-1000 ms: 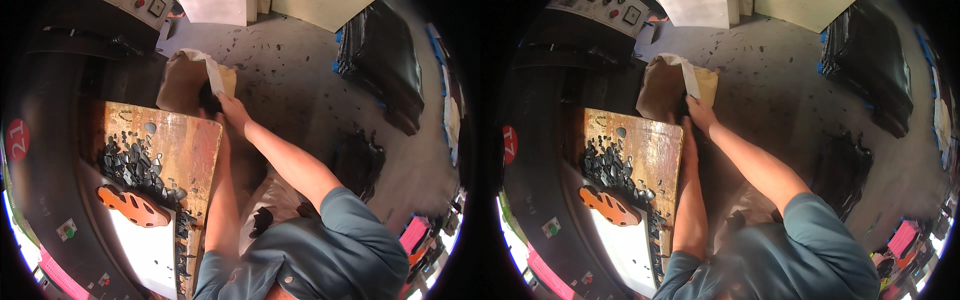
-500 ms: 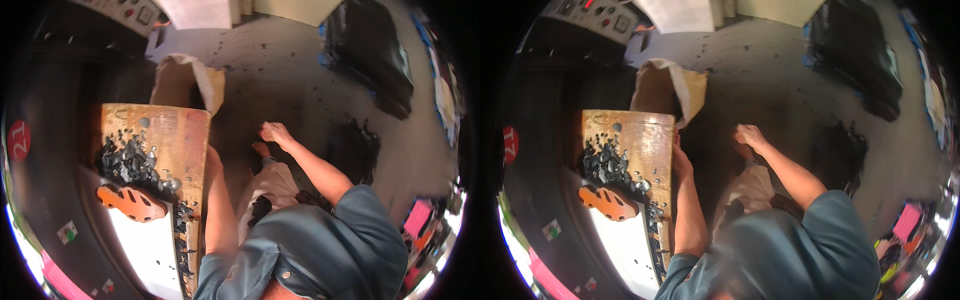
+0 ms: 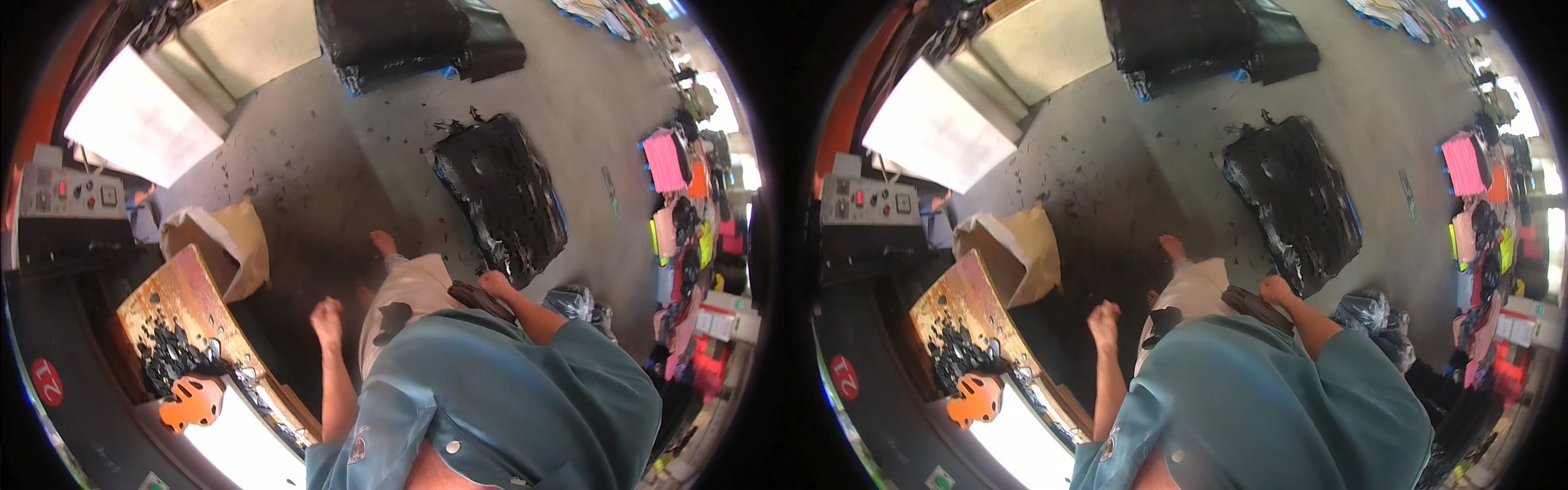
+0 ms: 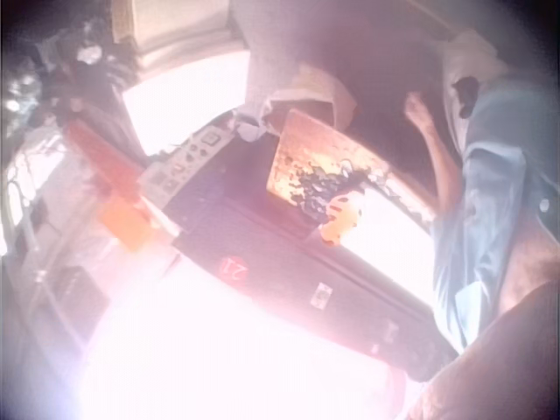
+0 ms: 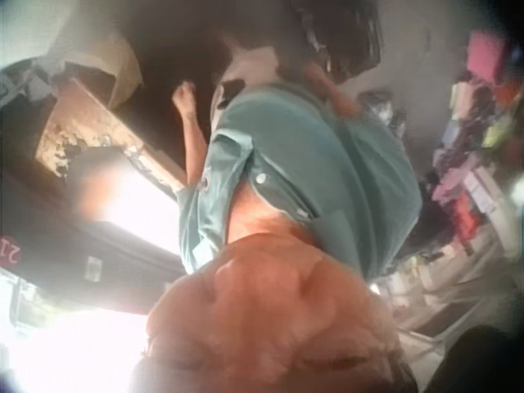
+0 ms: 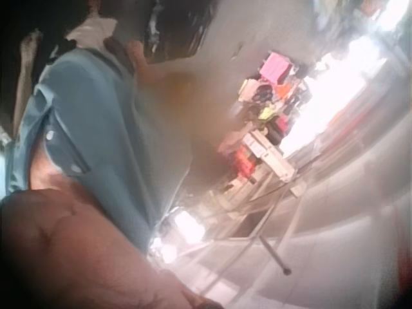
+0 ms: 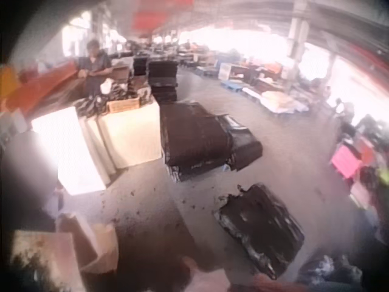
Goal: The person unpacks black rubber sandals from a plastic bag, places them on a table, and then uses a wooden template and a cutting tool to cut shapes from a large black rubber sheet. The person repeatedly aligns the template and cuts out multiple identical pieces.
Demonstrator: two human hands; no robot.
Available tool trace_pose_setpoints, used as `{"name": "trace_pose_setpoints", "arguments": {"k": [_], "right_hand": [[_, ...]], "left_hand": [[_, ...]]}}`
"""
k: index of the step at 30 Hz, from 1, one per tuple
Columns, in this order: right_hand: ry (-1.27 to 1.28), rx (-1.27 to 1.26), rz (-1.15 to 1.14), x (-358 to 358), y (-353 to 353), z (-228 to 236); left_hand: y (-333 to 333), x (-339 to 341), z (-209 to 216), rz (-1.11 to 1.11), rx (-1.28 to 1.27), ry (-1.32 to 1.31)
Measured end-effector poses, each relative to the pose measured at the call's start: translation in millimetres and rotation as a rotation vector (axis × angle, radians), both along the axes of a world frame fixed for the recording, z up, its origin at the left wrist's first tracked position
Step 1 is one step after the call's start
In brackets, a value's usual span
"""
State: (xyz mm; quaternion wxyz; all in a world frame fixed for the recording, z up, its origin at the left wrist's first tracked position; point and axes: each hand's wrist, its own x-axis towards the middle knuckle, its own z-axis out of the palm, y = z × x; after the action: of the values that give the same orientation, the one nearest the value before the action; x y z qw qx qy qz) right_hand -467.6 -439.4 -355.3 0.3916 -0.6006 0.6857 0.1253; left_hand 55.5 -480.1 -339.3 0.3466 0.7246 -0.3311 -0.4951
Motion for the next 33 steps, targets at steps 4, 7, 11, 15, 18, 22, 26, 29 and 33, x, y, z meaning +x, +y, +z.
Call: {"name": "trace_pose_setpoints", "arguments": {"k": [4, 7, 11, 15, 18, 22, 26, 29, 33], "right_hand": [[-0.127, 0.072, -0.099, -7.5, 28.6, -14.9], [-0.248, 0.049, -0.156, -18.6, 4.9, -29.4], [-0.236, 0.087, -0.407, -53.0, -45.9, -33.7], [-0.341, 0.048, -0.716, -112.6, -103.0, -17.8], [-0.347, -0.107, -0.666, -160.0, -162.1, -5.9], [-0.427, -0.234, -0.802, -200.2, -253.2, 1.6], [-0.664, -0.224, -1.18, -213.8, -324.7, -9.5], [-0.481, -0.189, -0.985, -218.4, -351.9, -29.3], [-0.37, -0.12, -0.857, -220.9, -361.7, -28.8]], "left_hand": [[38.0, -56.1, 0.3, -0.431, 0.254, -0.173], [3.9, -77.7, 5.2, -0.438, 0.183, -0.217], [-95.6, -95.9, -0.2, -0.407, 0.175, -0.203], [-194.1, -129.3, 5.8, -0.349, 0.187, -0.226], [-241.8, -171.1, 17.1, -0.302, 0.18, -0.169], [-286.1, -224.1, 17.6, -0.31, 0.193, -0.101], [-347.8, -244.2, 4.5, -0.42, 0.149, -0.249], [-425.4, -244.5, -4.6, -0.421, 0.126, -0.244], [-578.4, -244.4, -15.8, -0.392, -0.032, -0.353]]}}
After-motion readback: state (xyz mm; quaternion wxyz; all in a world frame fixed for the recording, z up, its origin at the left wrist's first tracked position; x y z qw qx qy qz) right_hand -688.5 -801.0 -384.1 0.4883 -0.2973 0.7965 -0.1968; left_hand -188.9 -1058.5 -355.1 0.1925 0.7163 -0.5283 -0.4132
